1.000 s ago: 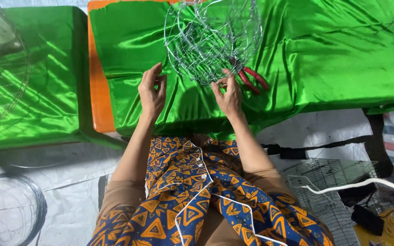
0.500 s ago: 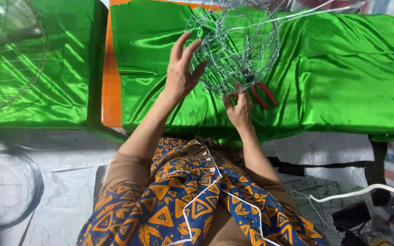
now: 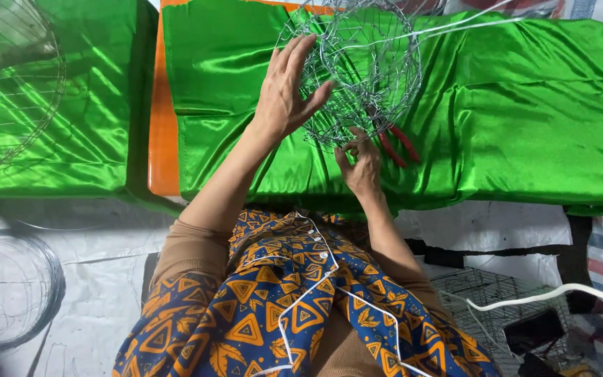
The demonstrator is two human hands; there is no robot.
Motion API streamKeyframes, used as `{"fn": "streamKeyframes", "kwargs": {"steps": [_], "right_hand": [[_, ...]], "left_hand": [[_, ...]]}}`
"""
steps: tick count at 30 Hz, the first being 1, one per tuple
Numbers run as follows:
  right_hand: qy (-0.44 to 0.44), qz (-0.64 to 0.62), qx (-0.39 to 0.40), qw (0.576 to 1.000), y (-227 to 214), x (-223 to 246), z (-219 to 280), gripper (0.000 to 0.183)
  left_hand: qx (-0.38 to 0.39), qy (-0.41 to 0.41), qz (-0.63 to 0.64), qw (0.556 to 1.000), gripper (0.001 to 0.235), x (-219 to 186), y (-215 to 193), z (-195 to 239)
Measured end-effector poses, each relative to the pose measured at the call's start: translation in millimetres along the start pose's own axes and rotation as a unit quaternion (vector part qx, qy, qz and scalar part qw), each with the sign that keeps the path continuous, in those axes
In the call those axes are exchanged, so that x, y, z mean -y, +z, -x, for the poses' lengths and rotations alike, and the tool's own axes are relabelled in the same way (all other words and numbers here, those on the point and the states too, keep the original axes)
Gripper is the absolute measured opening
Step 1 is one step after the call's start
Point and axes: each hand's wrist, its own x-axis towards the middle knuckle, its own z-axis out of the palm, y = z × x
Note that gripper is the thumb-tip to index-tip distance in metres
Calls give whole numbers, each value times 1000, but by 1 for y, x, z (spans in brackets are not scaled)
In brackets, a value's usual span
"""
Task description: The person is weaving and shaping a wire mesh into a cage-like structure, occasionally using pliers to cut or bend the wire.
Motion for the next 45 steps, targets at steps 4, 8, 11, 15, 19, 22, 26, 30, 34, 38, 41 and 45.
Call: {"fn": "streamKeyframes", "kwargs": {"steps": [4,8,11,15,19,22,26,30,34,38,41,45], "right_hand": [[-12,2,-6,1000,1,5,-4,52],[-57,39,-33,997,4,2,-4,49],[-66,56,-42,995,6,2,-3,46],[-29,20,-21,999,-3,10,-6,43],[6,-29,-1,1000,-5,9,0,48],[12,-32,16,999,-8,8,4,49],[192,13,177,965,-32,26,-18,55],[66,-29,42,996,-2,4,6,39],[99,-50,50,993,-1,0,11,45],[90,-40,52,994,0,-7,18,46],[77,-40,47,995,0,-6,14,44],[71,-76,45,994,-3,1,9,41]], "left_hand": [[-17,33,-18,999,75,9,2,-2],[-23,49,-26,998,67,15,5,-1],[-19,39,-25,999,67,17,6,-2],[-6,-28,-5,1000,67,13,1,0],[-21,-32,-9,999,73,9,4,10],[-52,-15,-83,995,75,-28,-25,5],[44,175,248,952,46,-147,-116,-9],[221,393,498,741,46,-229,-164,2],[234,408,604,643,36,-228,-155,13],[176,472,537,677,37,-219,-157,7],[120,499,502,697,44,-215,-154,7],[-66,510,361,777,35,-207,-151,10]]}}
